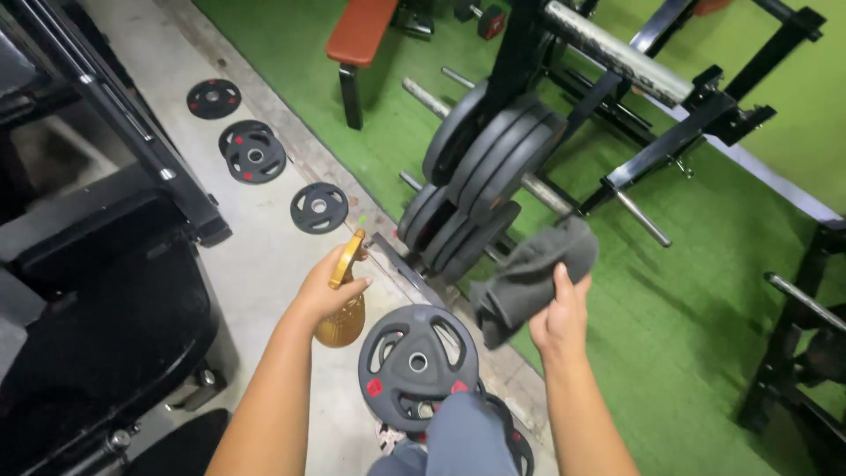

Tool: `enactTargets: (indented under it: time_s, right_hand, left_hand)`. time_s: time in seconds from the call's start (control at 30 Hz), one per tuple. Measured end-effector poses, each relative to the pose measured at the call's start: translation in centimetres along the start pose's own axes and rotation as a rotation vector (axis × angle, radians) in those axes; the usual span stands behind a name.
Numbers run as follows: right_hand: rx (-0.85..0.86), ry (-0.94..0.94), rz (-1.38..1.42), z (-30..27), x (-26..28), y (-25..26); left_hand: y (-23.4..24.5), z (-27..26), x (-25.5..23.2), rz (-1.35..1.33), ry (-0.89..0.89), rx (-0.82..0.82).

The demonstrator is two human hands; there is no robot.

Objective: Clean the weight plates and equipment bar using a spray bottle and cloth.

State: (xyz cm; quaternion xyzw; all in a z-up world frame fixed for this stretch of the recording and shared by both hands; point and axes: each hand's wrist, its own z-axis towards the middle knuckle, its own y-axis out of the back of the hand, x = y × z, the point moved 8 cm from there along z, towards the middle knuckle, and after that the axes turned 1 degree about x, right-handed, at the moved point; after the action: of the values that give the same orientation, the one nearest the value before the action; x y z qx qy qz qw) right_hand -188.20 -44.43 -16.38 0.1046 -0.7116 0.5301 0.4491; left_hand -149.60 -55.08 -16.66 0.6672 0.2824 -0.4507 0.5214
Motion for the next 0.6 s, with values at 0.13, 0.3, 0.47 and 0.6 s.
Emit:
enactTargets:
  time_s: [0.13,0.3,0.47,0.6]
  right_hand:
    - [-0.014,0.059,-0.066,1.4,0.8,-0.6]
    - [0.048,0.432,-0.314,3.9,6.0,-4.8]
    - [0.096,0.716,-0.444,8.4,8.3,-9.2]
    - [0.085,0.902,-0.527,14.0,9.2,-8.3]
  left_hand:
    - [3.0,0.7,-0.4,-0.044,-0.019,-0.013]
    - [6.3,1.7,-2.2,-0.010,-0.075,-0.016]
    - [6.0,3.6,-6.3,0.034,-0.285,0.061]
    - [1.7,5.3,-8.8,-0.067,-0.188,0.116]
